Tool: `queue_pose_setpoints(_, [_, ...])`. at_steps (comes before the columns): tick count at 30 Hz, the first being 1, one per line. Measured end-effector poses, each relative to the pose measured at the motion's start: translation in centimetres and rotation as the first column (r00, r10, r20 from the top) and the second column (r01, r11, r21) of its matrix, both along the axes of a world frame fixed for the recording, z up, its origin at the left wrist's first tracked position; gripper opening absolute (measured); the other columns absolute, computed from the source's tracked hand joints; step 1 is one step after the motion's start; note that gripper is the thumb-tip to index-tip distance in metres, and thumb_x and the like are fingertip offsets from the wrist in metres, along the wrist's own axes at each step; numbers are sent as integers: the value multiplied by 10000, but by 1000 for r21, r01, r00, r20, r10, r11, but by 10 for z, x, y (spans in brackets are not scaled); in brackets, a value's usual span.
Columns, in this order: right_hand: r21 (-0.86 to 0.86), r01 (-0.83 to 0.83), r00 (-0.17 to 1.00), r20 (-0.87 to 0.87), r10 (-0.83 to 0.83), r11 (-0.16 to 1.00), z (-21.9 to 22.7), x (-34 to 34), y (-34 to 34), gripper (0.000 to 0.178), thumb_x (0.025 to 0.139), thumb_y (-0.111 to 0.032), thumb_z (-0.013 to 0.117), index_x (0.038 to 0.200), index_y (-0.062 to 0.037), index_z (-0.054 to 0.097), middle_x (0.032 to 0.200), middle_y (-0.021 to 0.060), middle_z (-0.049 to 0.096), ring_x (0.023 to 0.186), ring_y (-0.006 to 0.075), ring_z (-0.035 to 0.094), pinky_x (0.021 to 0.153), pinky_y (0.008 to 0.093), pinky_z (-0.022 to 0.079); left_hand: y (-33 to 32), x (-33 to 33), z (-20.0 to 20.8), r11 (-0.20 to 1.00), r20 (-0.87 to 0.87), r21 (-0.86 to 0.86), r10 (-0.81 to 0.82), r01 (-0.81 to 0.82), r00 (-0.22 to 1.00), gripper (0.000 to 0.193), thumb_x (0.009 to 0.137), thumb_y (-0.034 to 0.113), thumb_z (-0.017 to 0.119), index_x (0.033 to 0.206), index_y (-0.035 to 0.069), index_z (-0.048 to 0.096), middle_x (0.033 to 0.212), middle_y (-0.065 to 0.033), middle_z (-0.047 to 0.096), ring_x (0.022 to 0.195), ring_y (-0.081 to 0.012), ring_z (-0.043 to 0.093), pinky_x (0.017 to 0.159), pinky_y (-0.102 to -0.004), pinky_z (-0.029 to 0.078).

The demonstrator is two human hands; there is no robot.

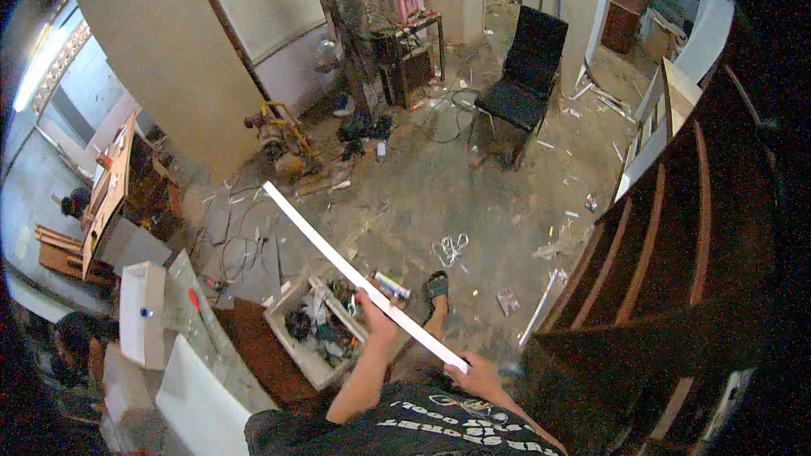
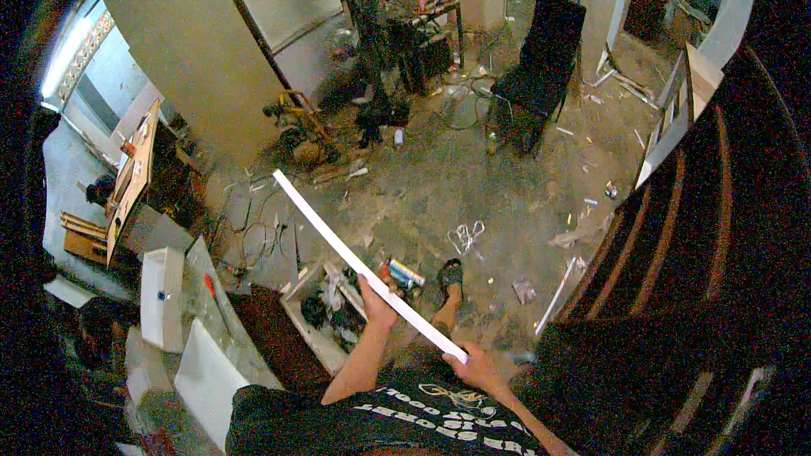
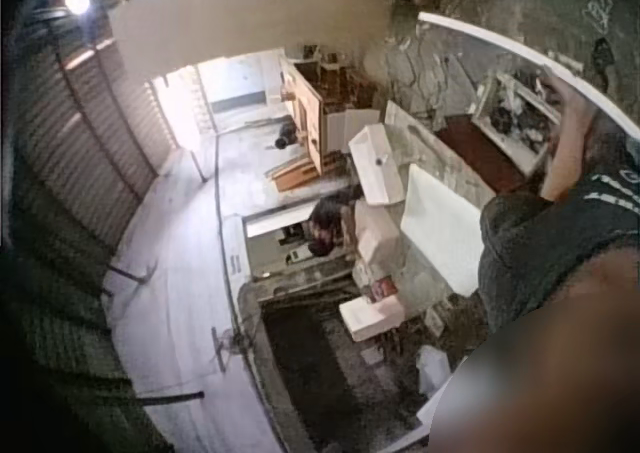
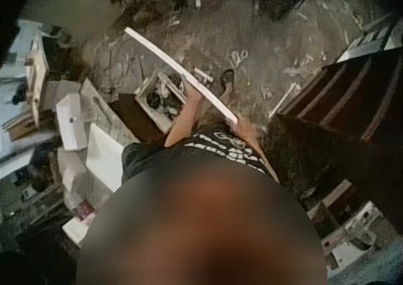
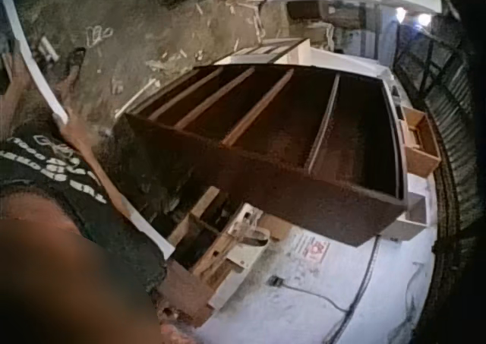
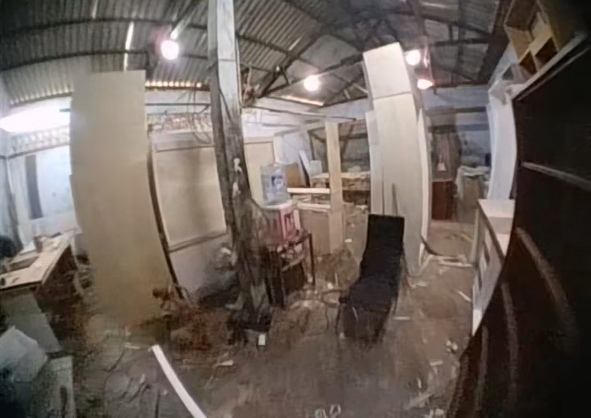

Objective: The person cuts white plastic strips with a utility knife and fits them into the edges of a wooden drawer box. They handle the drawer and strips repeatedly, aligning and pressing the strips into place.

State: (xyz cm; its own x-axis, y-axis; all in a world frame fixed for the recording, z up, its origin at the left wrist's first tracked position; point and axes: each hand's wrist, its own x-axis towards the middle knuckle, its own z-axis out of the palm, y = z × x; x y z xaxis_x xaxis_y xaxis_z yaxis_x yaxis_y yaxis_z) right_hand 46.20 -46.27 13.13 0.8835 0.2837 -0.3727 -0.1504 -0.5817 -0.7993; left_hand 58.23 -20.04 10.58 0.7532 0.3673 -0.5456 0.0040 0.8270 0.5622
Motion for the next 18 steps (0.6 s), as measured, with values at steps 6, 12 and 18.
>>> queue_pose_setpoints(6, [224,-110,979,-147,145,968,-30,200,5,483,938,-488,660,1141,-52,691,1007,123,730,864,232,672,804,398,548,51,162,-57,988,-202,-116,77,-102,976,566,944,733,430,1023,177,498,649,47,366,506,-100,375,446,-266,351])
queue_pose_setpoints(12, [-231,224,971,-25,-236,947,-142,332,-127,377,959,-374,624,1062,-25,717,917,102,746,859,212,692,752,370,541,155,319,-17,959,-86,-66,270,-275,959,377,952,530,616,1004,181,484,643,57,361,491,-67,364,416,-234,353])
queue_pose_setpoints(18, [-313,685,674,-69,-735,658,-223,332,-233,258,950,-229,612,794,-42,698,587,35,599,492,151,526,469,365,417,306,422,-11,828,-91,360,490,-430,867,333,918,437,633,972,121,540,659,18,373,519,-131,404,453,-293,369])
